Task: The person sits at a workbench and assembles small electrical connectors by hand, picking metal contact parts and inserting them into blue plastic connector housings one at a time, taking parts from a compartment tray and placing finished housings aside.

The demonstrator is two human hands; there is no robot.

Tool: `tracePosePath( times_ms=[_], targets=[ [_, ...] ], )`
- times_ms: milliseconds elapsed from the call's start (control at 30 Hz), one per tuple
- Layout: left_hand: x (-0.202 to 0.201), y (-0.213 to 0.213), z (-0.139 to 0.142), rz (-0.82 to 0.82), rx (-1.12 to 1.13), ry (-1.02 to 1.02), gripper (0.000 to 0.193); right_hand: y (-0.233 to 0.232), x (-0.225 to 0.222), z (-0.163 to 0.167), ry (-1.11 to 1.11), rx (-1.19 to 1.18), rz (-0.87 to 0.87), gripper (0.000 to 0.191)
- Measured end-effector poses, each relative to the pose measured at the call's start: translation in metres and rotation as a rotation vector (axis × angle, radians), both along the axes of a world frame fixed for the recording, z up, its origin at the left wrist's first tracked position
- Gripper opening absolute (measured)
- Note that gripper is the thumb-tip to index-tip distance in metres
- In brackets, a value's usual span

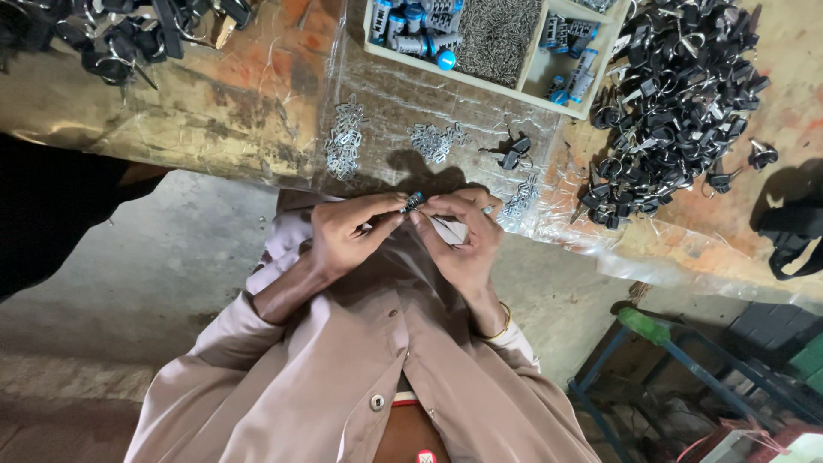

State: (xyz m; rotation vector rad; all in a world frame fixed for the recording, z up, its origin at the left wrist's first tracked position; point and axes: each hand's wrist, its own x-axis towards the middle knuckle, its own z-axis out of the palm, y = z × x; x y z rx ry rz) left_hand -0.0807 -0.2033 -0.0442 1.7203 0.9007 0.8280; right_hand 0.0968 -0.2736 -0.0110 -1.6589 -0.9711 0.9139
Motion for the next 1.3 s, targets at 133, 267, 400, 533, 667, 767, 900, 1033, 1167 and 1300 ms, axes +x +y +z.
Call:
tracePosePath(
  times_ms=[133, 267, 400, 533, 667, 767, 900, 1033, 1167, 1300],
  targets=[
    [-0.002, -0.001, -0.002, -0.017, 0.061, -0.013, 0.025, 0.001, 0.002, 0.005, -0.273, 0.08, 0.094, 0.035],
    [-0.003, 0.002, -0.005, -0.031, 0.229, 0.03, 0.024, 0.004, 0.002, 0.016, -0.527, 0.175, 0.141, 0.033],
    [-0.005, 0.007, -0.007, -0.053, 0.285, 0.004, 0.023, 0.006, 0.012, 0.026, -0.623, 0.009, 0.325, 0.029],
    [-0.006, 0.008, -0.004, -0.023, 0.199, -0.03, 0.024, 0.011, 0.018, 0.03, -0.739, -0.01, 0.262, 0.036],
    [-0.004, 0.006, -0.001, 0.029, -0.013, -0.093, 0.023, 0.013, 0.019, 0.029, -1.003, -0.058, 0.267, 0.044],
    [-0.003, 0.006, 0.0, 0.044, -0.03, -0.069, 0.024, 0.003, 0.025, 0.029, -0.874, 0.061, 0.293, 0.032],
    [-0.002, 0.005, 0.001, 0.042, -0.078, -0.092, 0.022, -0.008, 0.032, 0.018, -0.893, 0.171, 0.302, 0.024],
    [-0.002, 0.005, 0.002, 0.041, -0.104, -0.088, 0.021, -0.008, 0.031, 0.01, -0.822, 0.11, 0.244, 0.023],
    [-0.002, 0.004, 0.002, 0.038, -0.114, -0.104, 0.022, 0.0, 0.023, 0.009, -0.789, -0.014, 0.077, 0.044],
    [-0.002, 0.005, 0.003, 0.037, -0.111, -0.099, 0.022, -0.003, 0.024, 0.012, -0.796, 0.124, 0.117, 0.045]
  ],
)
